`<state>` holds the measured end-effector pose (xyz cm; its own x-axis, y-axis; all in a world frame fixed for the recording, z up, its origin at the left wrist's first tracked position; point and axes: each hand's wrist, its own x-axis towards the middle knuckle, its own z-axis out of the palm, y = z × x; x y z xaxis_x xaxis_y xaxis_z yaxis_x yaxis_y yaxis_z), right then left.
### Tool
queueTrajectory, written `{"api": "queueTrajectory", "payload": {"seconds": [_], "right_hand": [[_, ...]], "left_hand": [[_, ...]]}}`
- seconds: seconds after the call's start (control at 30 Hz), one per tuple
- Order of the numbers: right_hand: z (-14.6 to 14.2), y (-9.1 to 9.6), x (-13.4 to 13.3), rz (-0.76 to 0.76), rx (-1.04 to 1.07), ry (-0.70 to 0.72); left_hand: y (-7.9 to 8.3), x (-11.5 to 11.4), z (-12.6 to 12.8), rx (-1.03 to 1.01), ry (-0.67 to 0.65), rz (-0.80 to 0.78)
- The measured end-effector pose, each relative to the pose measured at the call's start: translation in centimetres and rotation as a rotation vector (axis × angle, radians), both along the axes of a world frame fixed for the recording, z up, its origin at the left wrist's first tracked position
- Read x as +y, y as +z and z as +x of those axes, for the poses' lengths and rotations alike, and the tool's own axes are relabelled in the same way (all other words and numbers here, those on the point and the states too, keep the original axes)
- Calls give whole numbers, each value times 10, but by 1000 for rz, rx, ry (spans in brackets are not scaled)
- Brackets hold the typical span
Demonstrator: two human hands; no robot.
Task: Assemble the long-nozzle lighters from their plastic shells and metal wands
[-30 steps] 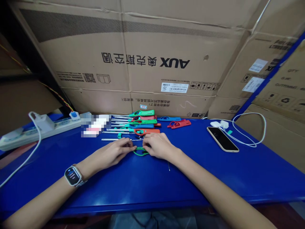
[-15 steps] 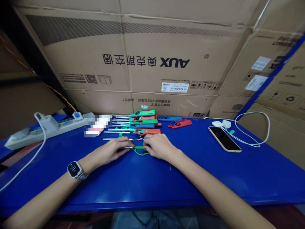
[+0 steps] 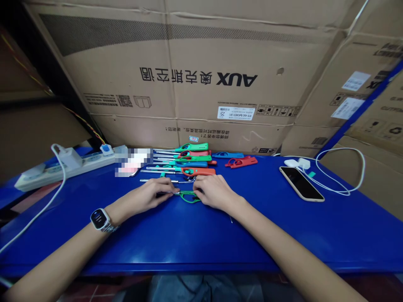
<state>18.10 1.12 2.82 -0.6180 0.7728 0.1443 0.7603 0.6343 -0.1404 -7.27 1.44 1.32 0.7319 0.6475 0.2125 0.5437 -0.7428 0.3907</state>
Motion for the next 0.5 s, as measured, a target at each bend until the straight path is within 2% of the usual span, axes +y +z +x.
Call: {"api": "queueTrajectory", "payload": {"seconds": [0.2, 0.5], "right_hand": [[0, -2, 1, 11, 5, 2], [0, -4, 3, 13, 17, -5]], "left_hand": [[-2, 1, 4, -17, -13, 54], [-7, 0, 3, 66, -10, 94]]}}
